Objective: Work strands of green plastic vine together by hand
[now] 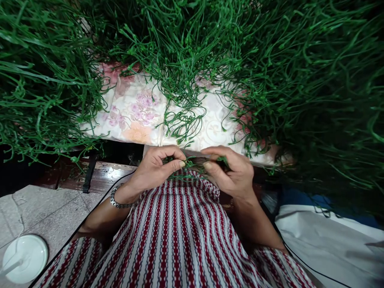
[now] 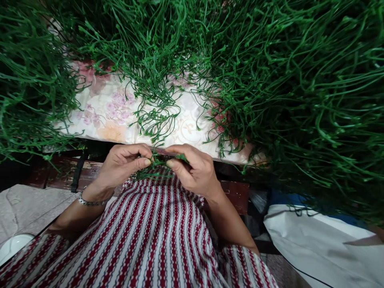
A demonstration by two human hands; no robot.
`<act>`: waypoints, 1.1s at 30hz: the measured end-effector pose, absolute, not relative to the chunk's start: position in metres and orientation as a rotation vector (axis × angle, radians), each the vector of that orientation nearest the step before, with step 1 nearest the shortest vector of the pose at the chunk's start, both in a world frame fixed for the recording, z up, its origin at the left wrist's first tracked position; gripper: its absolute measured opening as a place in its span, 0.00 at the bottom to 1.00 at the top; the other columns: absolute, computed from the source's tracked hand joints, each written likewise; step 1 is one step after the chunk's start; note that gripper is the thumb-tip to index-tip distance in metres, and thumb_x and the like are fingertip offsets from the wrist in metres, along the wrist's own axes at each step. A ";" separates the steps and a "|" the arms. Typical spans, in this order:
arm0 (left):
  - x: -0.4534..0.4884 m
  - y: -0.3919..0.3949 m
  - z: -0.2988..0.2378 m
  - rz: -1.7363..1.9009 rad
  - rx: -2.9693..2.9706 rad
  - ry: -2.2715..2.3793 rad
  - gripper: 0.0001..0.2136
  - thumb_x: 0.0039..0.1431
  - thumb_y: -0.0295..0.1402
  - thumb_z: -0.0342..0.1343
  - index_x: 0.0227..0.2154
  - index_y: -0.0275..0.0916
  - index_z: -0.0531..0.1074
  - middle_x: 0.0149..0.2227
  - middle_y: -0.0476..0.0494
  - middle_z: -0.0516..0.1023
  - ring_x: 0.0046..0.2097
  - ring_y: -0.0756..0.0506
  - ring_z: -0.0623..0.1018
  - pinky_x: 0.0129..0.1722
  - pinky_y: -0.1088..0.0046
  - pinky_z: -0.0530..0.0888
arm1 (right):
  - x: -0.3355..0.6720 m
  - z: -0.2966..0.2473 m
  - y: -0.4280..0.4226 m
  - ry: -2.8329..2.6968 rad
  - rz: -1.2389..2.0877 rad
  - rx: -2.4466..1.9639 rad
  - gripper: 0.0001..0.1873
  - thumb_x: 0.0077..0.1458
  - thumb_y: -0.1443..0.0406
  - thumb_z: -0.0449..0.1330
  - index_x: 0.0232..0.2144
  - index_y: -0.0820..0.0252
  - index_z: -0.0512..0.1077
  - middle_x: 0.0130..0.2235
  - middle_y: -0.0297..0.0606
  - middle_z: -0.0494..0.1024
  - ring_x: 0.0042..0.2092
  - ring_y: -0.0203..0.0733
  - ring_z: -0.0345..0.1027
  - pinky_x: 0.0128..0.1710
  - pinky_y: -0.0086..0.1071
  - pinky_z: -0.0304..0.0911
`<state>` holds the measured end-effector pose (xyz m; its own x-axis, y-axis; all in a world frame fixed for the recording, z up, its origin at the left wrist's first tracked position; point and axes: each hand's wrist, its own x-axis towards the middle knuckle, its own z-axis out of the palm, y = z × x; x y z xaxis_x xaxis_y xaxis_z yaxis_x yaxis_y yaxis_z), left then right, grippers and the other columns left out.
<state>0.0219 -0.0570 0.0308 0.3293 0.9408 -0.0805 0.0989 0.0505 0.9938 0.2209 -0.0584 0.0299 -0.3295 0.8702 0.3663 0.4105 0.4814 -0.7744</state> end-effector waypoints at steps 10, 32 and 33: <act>0.029 -0.057 0.029 0.887 0.999 0.983 0.03 0.50 0.29 0.60 0.25 0.35 0.72 0.20 0.52 0.72 0.19 0.56 0.65 0.19 0.82 0.63 | 0.210 0.014 -0.041 -1.929 1.209 -0.725 0.26 0.56 0.52 0.54 0.51 0.64 0.66 0.45 0.46 0.72 0.46 0.40 0.68 0.47 0.36 0.64; 0.039 -0.056 0.019 1.098 1.093 0.993 0.03 0.51 0.29 0.59 0.26 0.36 0.72 0.28 0.49 0.67 0.30 0.53 0.66 0.27 0.79 0.62 | 0.197 0.005 -0.054 -1.922 1.360 -0.860 0.17 0.61 0.57 0.47 0.24 0.60 0.55 0.25 0.28 0.55 0.27 0.30 0.47 0.27 0.26 0.49; 0.039 -0.056 0.020 1.126 1.074 0.986 0.04 0.51 0.30 0.59 0.25 0.36 0.72 0.28 0.48 0.67 0.30 0.53 0.66 0.28 0.79 0.63 | 0.196 0.004 -0.054 -1.923 1.372 -0.855 0.17 0.62 0.56 0.47 0.24 0.60 0.55 0.25 0.28 0.55 0.26 0.30 0.47 0.27 0.26 0.49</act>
